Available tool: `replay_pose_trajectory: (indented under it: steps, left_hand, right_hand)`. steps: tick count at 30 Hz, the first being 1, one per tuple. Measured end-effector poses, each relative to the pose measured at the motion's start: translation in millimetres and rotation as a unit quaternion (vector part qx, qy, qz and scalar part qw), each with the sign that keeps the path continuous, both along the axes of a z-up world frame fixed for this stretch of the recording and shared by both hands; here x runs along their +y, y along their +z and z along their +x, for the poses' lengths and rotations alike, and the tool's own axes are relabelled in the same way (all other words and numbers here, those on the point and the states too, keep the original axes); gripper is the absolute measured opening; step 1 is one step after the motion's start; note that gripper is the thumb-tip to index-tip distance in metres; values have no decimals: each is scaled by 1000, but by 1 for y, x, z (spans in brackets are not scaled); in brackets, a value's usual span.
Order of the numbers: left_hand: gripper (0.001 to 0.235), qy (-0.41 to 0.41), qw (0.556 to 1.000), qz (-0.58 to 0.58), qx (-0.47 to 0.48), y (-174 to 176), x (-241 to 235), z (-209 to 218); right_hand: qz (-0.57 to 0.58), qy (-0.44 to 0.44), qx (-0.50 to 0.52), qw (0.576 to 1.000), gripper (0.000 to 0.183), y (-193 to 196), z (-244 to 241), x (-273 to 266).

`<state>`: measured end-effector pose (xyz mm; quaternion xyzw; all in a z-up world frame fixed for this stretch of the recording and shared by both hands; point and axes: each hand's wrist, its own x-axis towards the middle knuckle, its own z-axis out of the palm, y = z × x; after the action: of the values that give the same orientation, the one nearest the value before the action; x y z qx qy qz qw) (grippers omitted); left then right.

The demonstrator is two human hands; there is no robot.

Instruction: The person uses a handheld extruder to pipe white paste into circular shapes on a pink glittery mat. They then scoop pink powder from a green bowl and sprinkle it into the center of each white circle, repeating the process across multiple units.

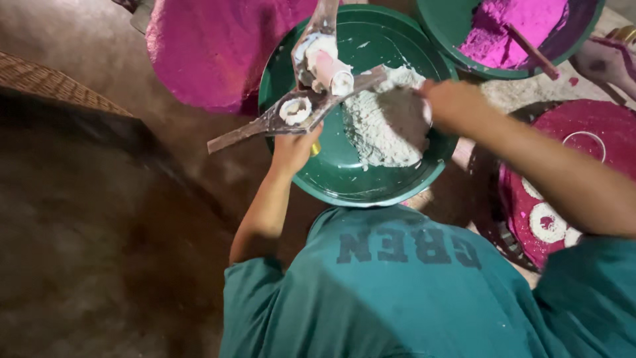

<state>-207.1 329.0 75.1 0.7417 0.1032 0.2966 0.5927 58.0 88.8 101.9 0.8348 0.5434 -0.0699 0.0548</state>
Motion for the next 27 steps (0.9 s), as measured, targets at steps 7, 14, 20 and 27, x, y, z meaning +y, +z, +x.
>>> replay_pose_trajectory:
  steps: [7,14,20,27]
  left_hand:
    - [34,-11,998,-67,-7,-1,2,13]
    - [40,-6,997,-74,3,-9,7,15]
    - [37,9,997,-73,7,-11,5,19]
    - [33,179,973,137,-44,61,26,16]
  right_hand:
    - [-96,-82,-14,992,32,50,20,-15]
    - [-37,-97,63,993,42,15,15,18]
    - [-34,-97,131,986,50,-11,18,55]
    - [30,51,400,914,36,59,28,2]
